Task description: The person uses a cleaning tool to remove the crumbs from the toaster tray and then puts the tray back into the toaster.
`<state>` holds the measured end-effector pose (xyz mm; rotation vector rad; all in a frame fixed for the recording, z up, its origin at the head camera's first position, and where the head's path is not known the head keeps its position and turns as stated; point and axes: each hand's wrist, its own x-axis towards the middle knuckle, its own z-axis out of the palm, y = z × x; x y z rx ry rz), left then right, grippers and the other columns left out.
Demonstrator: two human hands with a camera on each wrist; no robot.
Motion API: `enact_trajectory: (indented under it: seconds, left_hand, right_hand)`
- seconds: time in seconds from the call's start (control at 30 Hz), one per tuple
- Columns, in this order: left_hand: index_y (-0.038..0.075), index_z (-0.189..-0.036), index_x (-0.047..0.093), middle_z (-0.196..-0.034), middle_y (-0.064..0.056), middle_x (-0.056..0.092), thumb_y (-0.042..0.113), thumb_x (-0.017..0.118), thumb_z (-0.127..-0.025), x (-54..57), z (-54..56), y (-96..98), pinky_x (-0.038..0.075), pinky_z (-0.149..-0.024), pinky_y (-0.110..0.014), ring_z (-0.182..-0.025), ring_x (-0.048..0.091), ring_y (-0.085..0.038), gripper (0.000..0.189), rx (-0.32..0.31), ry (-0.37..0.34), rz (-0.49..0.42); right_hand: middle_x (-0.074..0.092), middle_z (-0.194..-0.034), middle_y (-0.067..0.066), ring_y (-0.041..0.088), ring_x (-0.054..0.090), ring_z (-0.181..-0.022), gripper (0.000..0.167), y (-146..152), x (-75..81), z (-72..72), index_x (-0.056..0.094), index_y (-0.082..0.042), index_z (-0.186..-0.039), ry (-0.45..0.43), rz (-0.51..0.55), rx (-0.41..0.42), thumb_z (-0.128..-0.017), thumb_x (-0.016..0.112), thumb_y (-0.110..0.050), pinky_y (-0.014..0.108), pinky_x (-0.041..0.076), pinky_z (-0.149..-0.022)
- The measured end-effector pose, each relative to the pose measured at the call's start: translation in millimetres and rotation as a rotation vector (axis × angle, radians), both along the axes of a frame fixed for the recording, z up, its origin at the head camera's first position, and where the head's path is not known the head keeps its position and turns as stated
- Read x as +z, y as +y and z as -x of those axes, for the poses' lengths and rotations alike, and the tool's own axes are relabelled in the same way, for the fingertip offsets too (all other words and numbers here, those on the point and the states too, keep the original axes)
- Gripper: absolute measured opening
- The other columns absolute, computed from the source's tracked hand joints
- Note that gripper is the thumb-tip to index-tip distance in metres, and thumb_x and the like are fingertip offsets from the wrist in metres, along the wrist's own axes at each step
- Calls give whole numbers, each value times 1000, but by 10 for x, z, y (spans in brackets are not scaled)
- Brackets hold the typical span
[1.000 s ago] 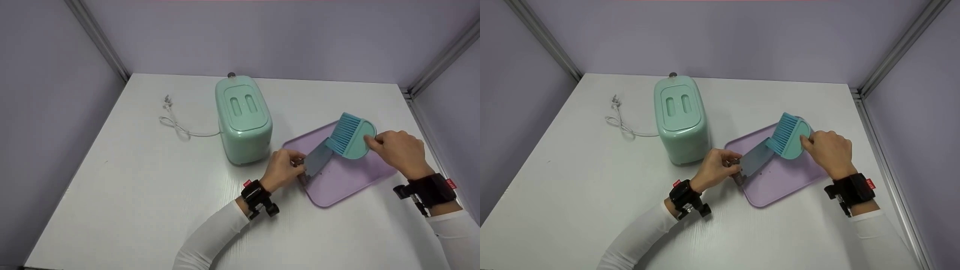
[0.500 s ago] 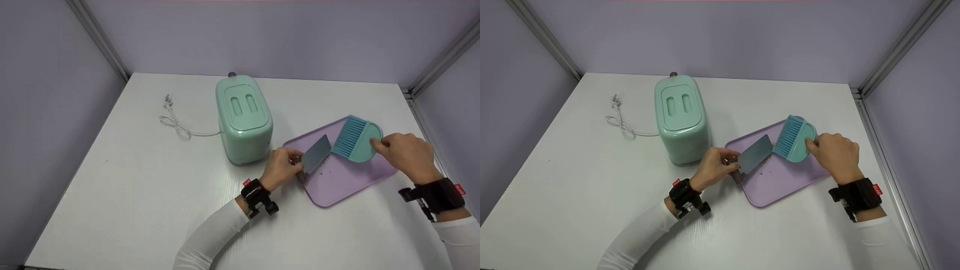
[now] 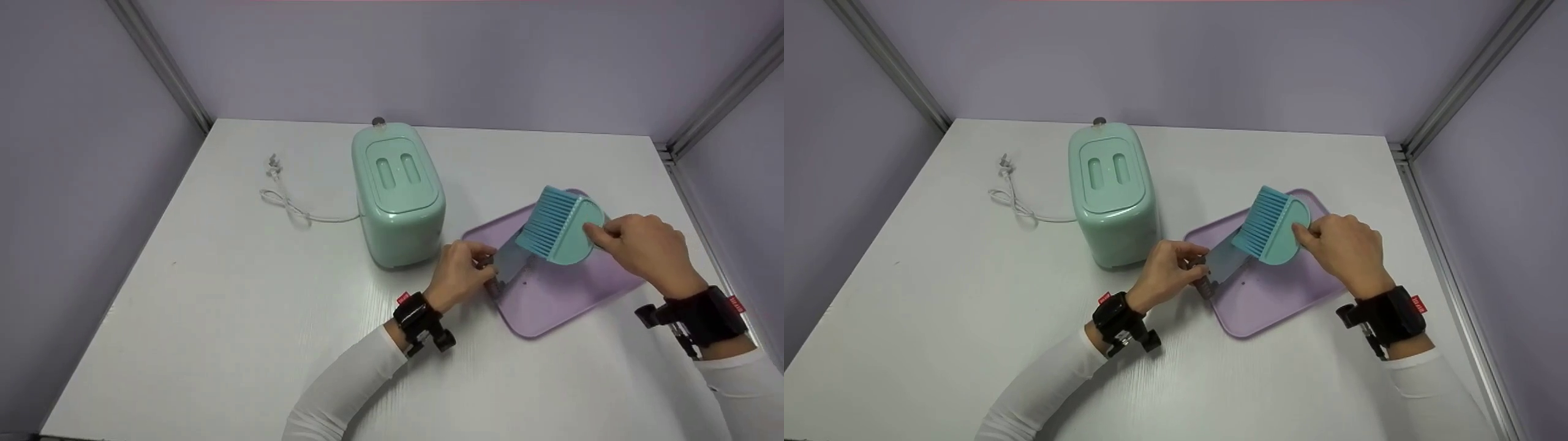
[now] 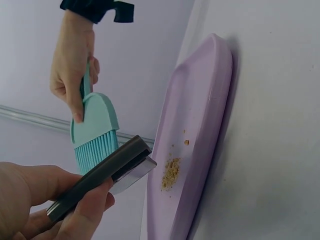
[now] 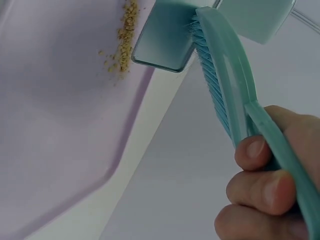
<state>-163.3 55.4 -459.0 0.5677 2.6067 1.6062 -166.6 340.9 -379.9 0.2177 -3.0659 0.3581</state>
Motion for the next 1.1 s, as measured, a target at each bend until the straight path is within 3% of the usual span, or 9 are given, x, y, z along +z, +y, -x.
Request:
enact_trajectory:
  seconds: [0.17,0.4,0.63,0.9,1.03,1.1]
  left_hand:
    - [8,-97,67,-77,9,63,9,70,-72,13,-9,-8,44,-58,-13,-66,55,1,26,-8,-2,-10]
    - [8,-98,67,-79,9,63,9,70,-72,27,-11,-18,45,-58,-14,-67,55,0,26,-14,-4,-14]
    - [8,-97,68,-78,8,64,8,69,-72,18,-3,-9,44,-57,-14,-67,55,2,25,4,24,-9]
    - [8,-95,68,-79,5,65,6,69,-71,7,-2,-1,44,-57,-13,-66,55,3,25,10,42,-4]
    - [7,-96,68,-80,4,66,6,69,-71,24,0,-17,44,-58,-13,-67,55,3,26,10,24,-6]
    - [7,-97,67,-81,4,66,6,69,-71,37,1,-27,45,-58,-13,-68,55,2,27,12,2,-14]
  right_hand:
    - [34,-47,-3,14,31,-44,50,9,-40,-15,54,-18,-54,10,-39,-4,-84,43,-57,26,15,-35]
    - [35,-45,-3,15,32,-42,49,84,-85,-19,63,-16,-62,11,-92,-12,-85,44,-54,27,16,-35]
    - [31,-42,-4,14,27,-40,48,133,-128,-44,58,-17,-55,62,-122,-7,-86,45,-52,26,14,-34]
    - [36,-43,-2,16,32,-41,53,207,-121,-65,68,-14,-66,29,-86,-64,-85,42,-56,28,16,-34]
    - [46,-45,-1,18,37,-41,55,281,-104,-79,71,-9,-76,44,-53,-89,-85,43,-55,30,20,-32]
    - [49,-46,-1,19,38,-42,55,317,-99,-88,71,-9,-73,54,-32,-103,-84,43,-55,31,22,-31]
